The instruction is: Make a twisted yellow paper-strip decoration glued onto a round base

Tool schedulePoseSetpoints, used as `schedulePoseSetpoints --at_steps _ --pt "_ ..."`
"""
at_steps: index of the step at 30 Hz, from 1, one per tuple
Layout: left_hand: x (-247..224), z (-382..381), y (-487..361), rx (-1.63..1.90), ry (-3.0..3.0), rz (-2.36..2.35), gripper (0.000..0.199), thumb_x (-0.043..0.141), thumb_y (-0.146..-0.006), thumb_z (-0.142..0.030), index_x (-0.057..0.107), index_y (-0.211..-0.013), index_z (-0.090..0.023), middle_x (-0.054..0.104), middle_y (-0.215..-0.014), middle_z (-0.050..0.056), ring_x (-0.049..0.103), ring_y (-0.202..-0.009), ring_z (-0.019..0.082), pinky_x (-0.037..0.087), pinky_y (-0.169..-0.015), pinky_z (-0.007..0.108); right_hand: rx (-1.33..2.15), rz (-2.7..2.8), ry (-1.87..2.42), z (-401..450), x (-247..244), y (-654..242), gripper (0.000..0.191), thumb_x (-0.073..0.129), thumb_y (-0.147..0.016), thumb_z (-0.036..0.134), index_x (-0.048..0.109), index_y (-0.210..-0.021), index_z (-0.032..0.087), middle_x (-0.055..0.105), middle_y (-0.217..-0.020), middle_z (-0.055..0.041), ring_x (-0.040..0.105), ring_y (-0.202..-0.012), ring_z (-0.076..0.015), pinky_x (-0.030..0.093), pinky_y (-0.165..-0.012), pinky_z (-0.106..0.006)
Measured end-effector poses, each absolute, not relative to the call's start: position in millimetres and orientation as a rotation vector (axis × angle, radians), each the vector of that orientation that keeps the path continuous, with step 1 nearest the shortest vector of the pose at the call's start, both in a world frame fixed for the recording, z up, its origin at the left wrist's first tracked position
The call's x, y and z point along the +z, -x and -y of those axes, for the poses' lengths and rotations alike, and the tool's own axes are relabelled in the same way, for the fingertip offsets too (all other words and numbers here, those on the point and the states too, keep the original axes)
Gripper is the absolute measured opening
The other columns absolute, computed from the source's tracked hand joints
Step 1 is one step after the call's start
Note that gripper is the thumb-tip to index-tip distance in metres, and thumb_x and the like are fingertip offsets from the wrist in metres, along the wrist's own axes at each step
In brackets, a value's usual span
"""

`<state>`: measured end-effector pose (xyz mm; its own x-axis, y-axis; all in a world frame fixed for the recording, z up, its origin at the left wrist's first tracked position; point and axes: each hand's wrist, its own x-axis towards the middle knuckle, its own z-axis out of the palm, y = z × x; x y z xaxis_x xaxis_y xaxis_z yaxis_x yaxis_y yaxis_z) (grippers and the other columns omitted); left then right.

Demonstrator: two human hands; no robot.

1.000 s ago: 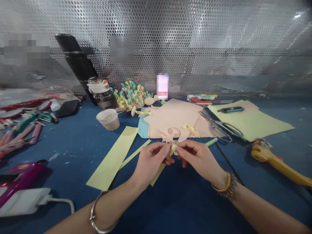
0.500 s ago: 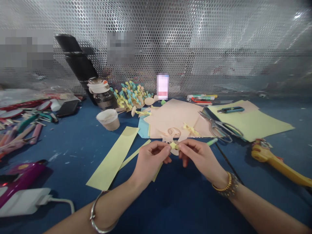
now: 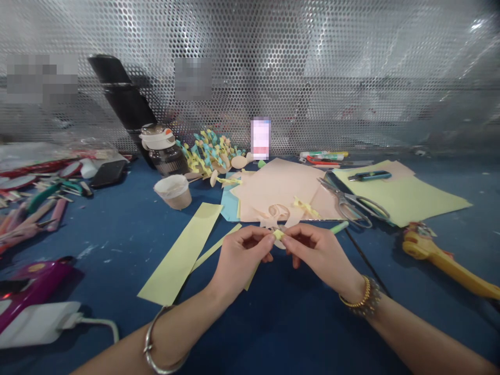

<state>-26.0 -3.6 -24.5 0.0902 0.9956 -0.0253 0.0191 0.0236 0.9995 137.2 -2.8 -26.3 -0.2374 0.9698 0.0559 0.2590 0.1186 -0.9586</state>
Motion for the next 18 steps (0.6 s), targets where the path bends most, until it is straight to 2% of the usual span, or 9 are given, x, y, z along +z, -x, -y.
schedulePoseSetpoints --at_steps 18 --pt "-25.7 4.2 26.5 1.079 -1.235 -1.141 0.017 0.062 -0.077 -0.030 0.065 -0.070 -0.015 0.059 -0.051 -0.002 0.057 -0.048 0.011 0.046 -0.051 0.021 1.147 1.675 1.236 2.6 -27.3 -137.9 0.019 0.057 -0.083 0.035 0.063 -0.081 0.018 0.057 -0.064 0.0024 0.055 -0.047 -0.0077 0.044 -0.047 -0.021"
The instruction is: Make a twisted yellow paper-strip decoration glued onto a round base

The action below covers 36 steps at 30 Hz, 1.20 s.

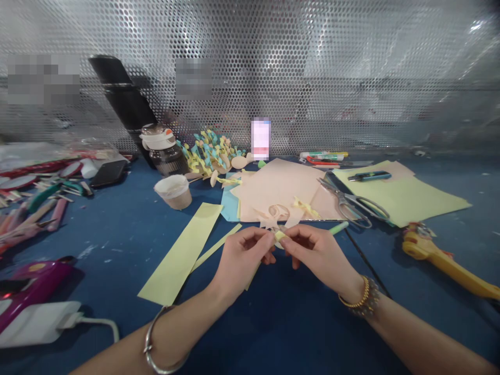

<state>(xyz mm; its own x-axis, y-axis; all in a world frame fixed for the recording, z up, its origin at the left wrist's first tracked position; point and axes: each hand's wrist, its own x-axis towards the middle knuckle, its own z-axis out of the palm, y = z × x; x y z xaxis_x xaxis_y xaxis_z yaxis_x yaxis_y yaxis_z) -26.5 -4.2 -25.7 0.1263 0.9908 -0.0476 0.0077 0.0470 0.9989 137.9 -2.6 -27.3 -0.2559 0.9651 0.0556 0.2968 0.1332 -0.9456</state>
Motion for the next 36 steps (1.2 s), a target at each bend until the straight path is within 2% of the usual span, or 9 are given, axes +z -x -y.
schedulePoseSetpoints --at_steps 6,18,27,36 --pt "-27.5 4.4 26.9 1.055 -1.258 -1.144 0.016 0.066 -0.075 -0.030 0.068 -0.078 -0.015 0.060 -0.052 -0.002 0.056 -0.047 0.010 0.046 -0.049 0.020 1.154 1.657 1.237 3.8 -25.9 -137.4 0.018 0.059 -0.082 0.034 0.063 -0.081 0.017 0.057 -0.065 0.0025 0.055 -0.047 -0.0074 0.044 -0.046 -0.021" --pt "-29.4 3.3 27.8 1.025 -1.290 -1.174 0.017 0.065 -0.075 -0.033 0.066 -0.072 -0.016 0.056 -0.051 -0.004 0.054 -0.045 0.009 0.044 -0.047 0.020 1.122 1.670 1.232 3.7 -25.4 -137.2 0.016 0.058 -0.083 0.033 0.063 -0.078 0.019 0.057 -0.064 0.0025 0.054 -0.047 -0.0077 0.045 -0.046 -0.021" --pt "-25.9 4.4 26.8 1.023 -1.268 -1.201 0.017 0.064 -0.076 -0.032 0.064 -0.069 -0.016 0.054 -0.051 -0.003 0.050 -0.045 0.008 0.042 -0.048 0.020 1.135 1.635 1.217 2.7 -26.1 -137.5 0.026 0.054 -0.086 0.038 0.059 -0.072 0.017 0.056 -0.061 0.0031 0.053 -0.045 -0.0065 0.043 -0.047 -0.020" --pt "-30.5 4.6 28.1 1.011 -1.297 -1.156 0.017 0.064 -0.076 -0.033 0.063 -0.070 -0.016 0.056 -0.054 -0.003 0.052 -0.047 0.008 0.043 -0.049 0.020 1.117 1.659 1.199 4.5 -25.7 -137.6 0.019 0.056 -0.085 0.035 0.062 -0.080 0.018 0.057 -0.066 0.0025 0.054 -0.047 -0.0063 0.043 -0.047 -0.020"
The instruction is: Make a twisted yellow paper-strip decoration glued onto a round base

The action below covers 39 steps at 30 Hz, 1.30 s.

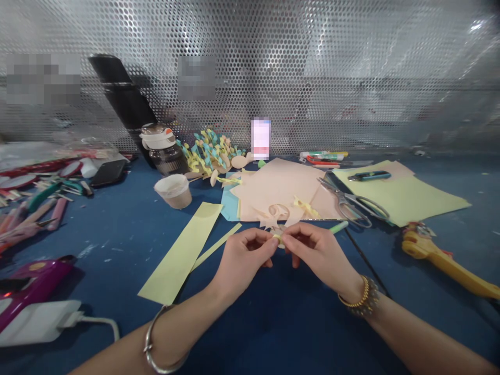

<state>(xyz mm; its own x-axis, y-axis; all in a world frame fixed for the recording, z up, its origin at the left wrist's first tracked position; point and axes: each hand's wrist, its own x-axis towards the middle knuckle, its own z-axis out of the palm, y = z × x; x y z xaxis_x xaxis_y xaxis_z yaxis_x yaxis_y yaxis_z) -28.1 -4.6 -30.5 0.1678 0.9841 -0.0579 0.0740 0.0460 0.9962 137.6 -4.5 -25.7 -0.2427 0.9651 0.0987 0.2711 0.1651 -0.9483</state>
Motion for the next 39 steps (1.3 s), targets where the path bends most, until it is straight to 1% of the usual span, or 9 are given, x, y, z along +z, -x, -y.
schedulePoseSetpoints --at_steps 7,11,17,28,32,39 --pt "-32.9 4.6 27.7 1.005 -1.305 -1.105 0.014 0.062 -0.078 -0.029 0.065 -0.076 -0.015 0.058 -0.055 -0.003 0.054 -0.050 0.008 0.043 -0.051 0.018 1.159 1.599 1.220 1.5 -29.2 -139.0 0.022 0.056 -0.085 0.037 0.062 -0.078 0.018 0.057 -0.064 0.0028 0.054 -0.046 -0.0067 0.043 -0.047 -0.020" --pt "-30.3 4.2 27.1 1.008 -1.276 -1.097 0.014 0.058 -0.080 -0.025 0.065 -0.073 -0.014 0.058 -0.053 -0.002 0.054 -0.051 0.009 0.045 -0.053 0.019 1.204 1.541 1.200 0.3 -31.2 -139.5 0.023 0.056 -0.085 0.037 0.061 -0.075 0.017 0.057 -0.063 0.0031 0.053 -0.045 -0.0060 0.043 -0.047 -0.020" --pt "-30.8 4.7 28.7 1.012 -1.320 -1.096 0.017 0.061 -0.080 -0.030 0.066 -0.074 -0.015 0.058 -0.054 -0.002 0.054 -0.051 0.009 0.044 -0.053 0.018 1.242 1.521 1.172 0.6 -31.6 -138.9 0.024 0.057 -0.085 0.036 0.060 -0.073 0.016 0.057 -0.063 0.0033 0.053 -0.044 -0.0053 0.042 -0.045 -0.018" --pt "-32.6 4.1 27.7 0.989 -1.347 -1.138 0.017 0.063 -0.078 -0.031 0.067 -0.074 -0.015 0.057 -0.052 -0.003 0.052 -0.049 0.008 0.041 -0.050 0.018 1.241 1.537 1.169 0.8 -32.7 -138.7 0.023 0.057 -0.085 0.037 0.062 -0.076 0.017 0.057 -0.062 0.0031 0.053 -0.044 -0.0055 0.042 -0.045 -0.019" --pt "-30.0 4.6 27.8 0.996 -1.319 -1.172 0.019 0.062 -0.079 -0.032 0.065 -0.071 -0.015 0.056 -0.051 -0.003 0.051 -0.049 0.008 0.041 -0.051 0.018 1.253 1.528 1.155 0.6 -31.9 -138.6 0.025 0.057 -0.085 0.039 0.062 -0.075 0.017 0.057 -0.062 0.0030 0.053 -0.044 -0.0056 0.043 -0.045 -0.019" --pt "-27.5 3.4 26.5 1.028 -1.267 -1.197 0.019 0.063 -0.077 -0.033 0.063 -0.069 -0.015 0.055 -0.050 -0.003 0.050 -0.050 0.008 0.040 -0.052 0.019 1.239 1.551 1.173 0.2 -30.1 -138.4 0.023 0.058 -0.084 0.037 0.061 -0.075 0.017 0.056 -0.062 0.0037 0.052 -0.043 -0.0054 0.043 -0.045 -0.019"
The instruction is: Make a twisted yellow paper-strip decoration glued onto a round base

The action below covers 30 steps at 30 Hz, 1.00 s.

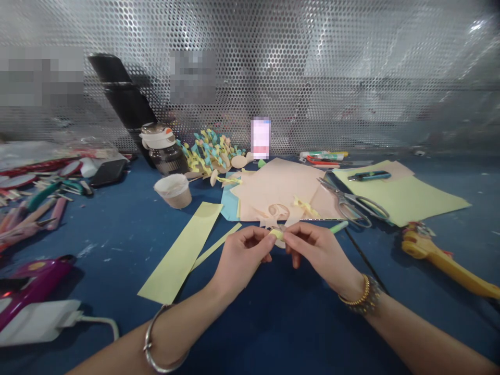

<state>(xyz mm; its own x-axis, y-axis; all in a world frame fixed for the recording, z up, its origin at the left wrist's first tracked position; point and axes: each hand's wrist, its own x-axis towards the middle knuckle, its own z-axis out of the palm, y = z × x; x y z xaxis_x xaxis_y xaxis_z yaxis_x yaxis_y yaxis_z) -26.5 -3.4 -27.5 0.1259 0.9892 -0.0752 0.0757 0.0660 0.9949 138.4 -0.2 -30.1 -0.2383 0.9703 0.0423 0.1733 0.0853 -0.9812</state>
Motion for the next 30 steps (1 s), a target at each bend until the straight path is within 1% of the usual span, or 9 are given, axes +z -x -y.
schedulePoseSetpoints --at_steps 8,21,23,27,30 --pt "-28.9 3.0 27.4 0.981 -1.286 -1.164 0.021 0.062 -0.078 -0.034 0.065 -0.070 -0.015 0.052 -0.049 -0.003 0.048 -0.050 0.009 0.038 -0.051 0.021 1.201 1.603 1.193 1.8 -29.0 -138.7 0.021 0.057 -0.085 0.036 0.061 -0.076 0.017 0.056 -0.062 0.0037 0.053 -0.044 -0.0058 0.043 -0.046 -0.019" --pt "-27.6 4.1 26.8 1.034 -1.270 -1.219 0.018 0.064 -0.076 -0.033 0.065 -0.069 -0.016 0.053 -0.050 -0.004 0.048 -0.049 0.009 0.038 -0.051 0.021 1.188 1.620 1.209 3.4 -26.5 -137.7 0.021 0.056 -0.085 0.036 0.062 -0.077 0.017 0.056 -0.062 0.0033 0.053 -0.045 -0.0063 0.044 -0.046 -0.020" --pt "-28.1 4.1 27.0 1.028 -1.259 -1.198 0.019 0.064 -0.076 -0.034 0.065 -0.070 -0.016 0.052 -0.049 -0.004 0.047 -0.049 0.009 0.037 -0.051 0.021 1.187 1.618 1.212 3.6 -26.6 -137.9 0.021 0.056 -0.085 0.036 0.062 -0.078 0.017 0.057 -0.063 0.0030 0.054 -0.045 -0.0063 0.044 -0.046 -0.020" --pt "-29.2 4.2 27.3 1.051 -1.232 -1.169 0.026 0.060 -0.079 -0.037 0.061 -0.064 -0.015 0.052 -0.047 -0.004 0.046 -0.048 0.009 0.037 -0.051 0.021 1.183 1.620 1.205 3.7 -27.0 -137.9 0.020 0.056 -0.085 0.034 0.061 -0.077 0.017 0.057 -0.063 0.0030 0.054 -0.045 -0.0061 0.044 -0.047 -0.020" --pt "-28.9 4.3 27.2 1.069 -1.234 -1.177 0.025 0.061 -0.079 -0.036 0.061 -0.064 -0.015 0.051 -0.048 -0.004 0.047 -0.048 0.009 0.037 -0.052 0.021 1.175 1.620 1.202 3.4 -27.2 -137.5 0.018 0.056 -0.085 0.032 0.061 -0.076 0.017 0.057 -0.063 0.0032 0.053 -0.045 -0.0059 0.044 -0.047 -0.019"
